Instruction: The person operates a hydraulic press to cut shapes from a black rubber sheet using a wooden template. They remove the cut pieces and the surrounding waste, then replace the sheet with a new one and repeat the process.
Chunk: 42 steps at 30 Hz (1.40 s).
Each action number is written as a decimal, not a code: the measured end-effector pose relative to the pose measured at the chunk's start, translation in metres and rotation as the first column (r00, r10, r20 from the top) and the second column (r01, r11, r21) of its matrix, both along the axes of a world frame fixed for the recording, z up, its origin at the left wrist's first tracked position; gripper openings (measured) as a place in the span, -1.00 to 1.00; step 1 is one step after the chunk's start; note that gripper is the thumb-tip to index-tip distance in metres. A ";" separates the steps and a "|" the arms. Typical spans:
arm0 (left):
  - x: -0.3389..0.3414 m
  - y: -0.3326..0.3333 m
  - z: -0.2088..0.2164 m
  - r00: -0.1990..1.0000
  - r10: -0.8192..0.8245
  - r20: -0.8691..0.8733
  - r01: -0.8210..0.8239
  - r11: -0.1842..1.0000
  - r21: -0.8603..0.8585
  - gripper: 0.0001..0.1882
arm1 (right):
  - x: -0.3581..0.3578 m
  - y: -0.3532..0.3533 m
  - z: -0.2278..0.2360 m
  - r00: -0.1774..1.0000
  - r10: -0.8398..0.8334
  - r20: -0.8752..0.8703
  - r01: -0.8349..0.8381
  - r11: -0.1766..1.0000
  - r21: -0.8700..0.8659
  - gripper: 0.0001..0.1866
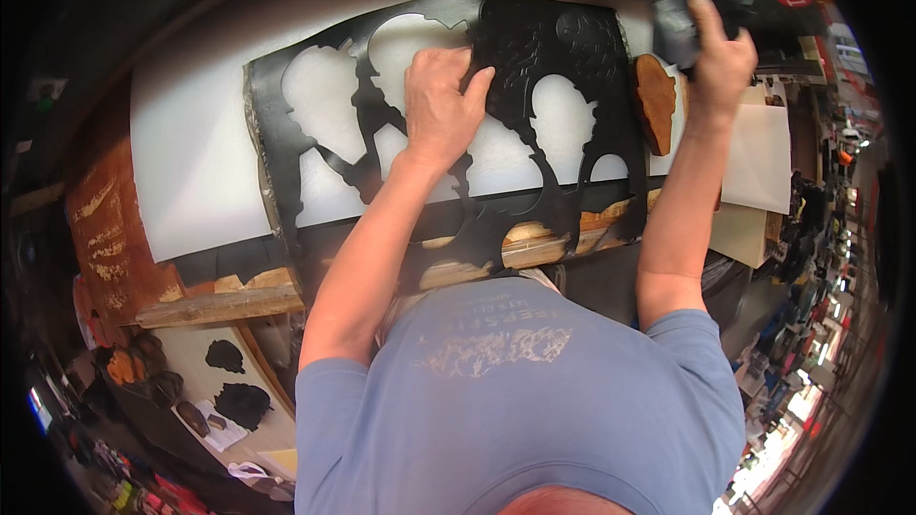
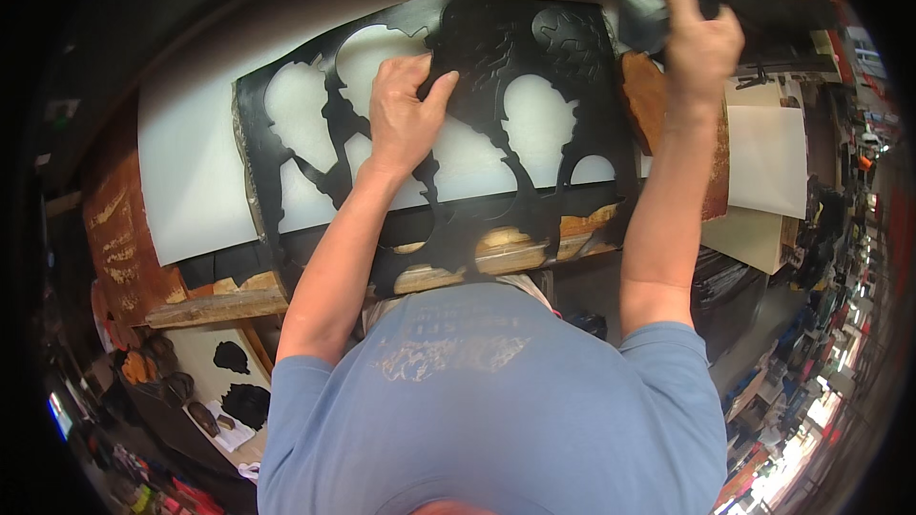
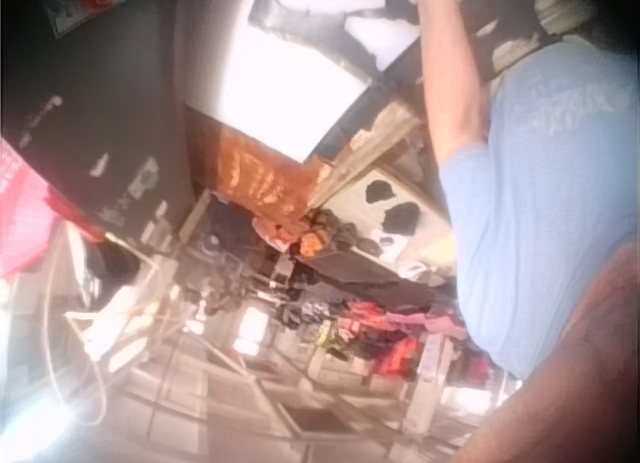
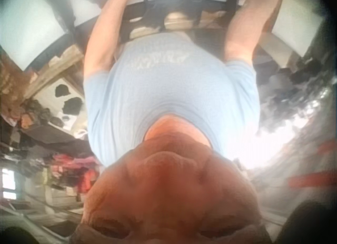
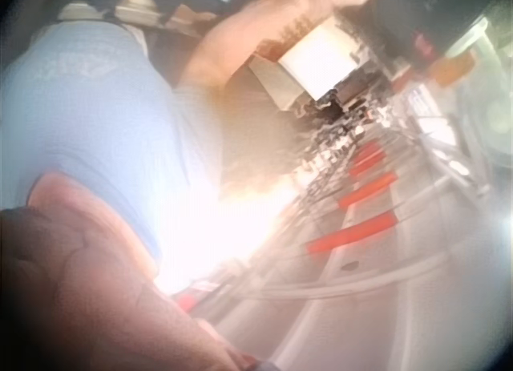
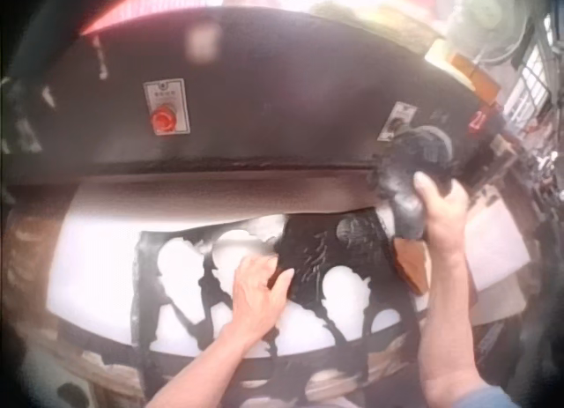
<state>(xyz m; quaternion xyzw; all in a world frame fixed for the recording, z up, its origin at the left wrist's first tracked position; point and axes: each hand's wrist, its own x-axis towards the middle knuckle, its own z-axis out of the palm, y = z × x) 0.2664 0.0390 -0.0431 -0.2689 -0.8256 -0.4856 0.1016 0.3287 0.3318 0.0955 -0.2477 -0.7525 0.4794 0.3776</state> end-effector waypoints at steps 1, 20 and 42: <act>-0.002 0.000 0.005 0.987 -0.050 0.153 0.033 0.993 0.111 -0.74 | 0.005 -0.014 -0.013 0.977 -0.106 0.185 0.076 0.983 0.164 -0.63; -0.028 -0.010 0.003 0.229 -0.708 0.668 -0.237 0.625 0.743 -0.82 | -0.010 -0.134 -0.096 0.891 0.141 0.431 -0.413 0.646 0.641 -0.37; -0.005 -0.006 -0.008 0.581 -0.463 0.669 -0.049 0.801 0.597 -0.71 | -0.008 -0.107 -0.089 0.862 0.340 0.376 -0.489 0.753 0.440 -0.56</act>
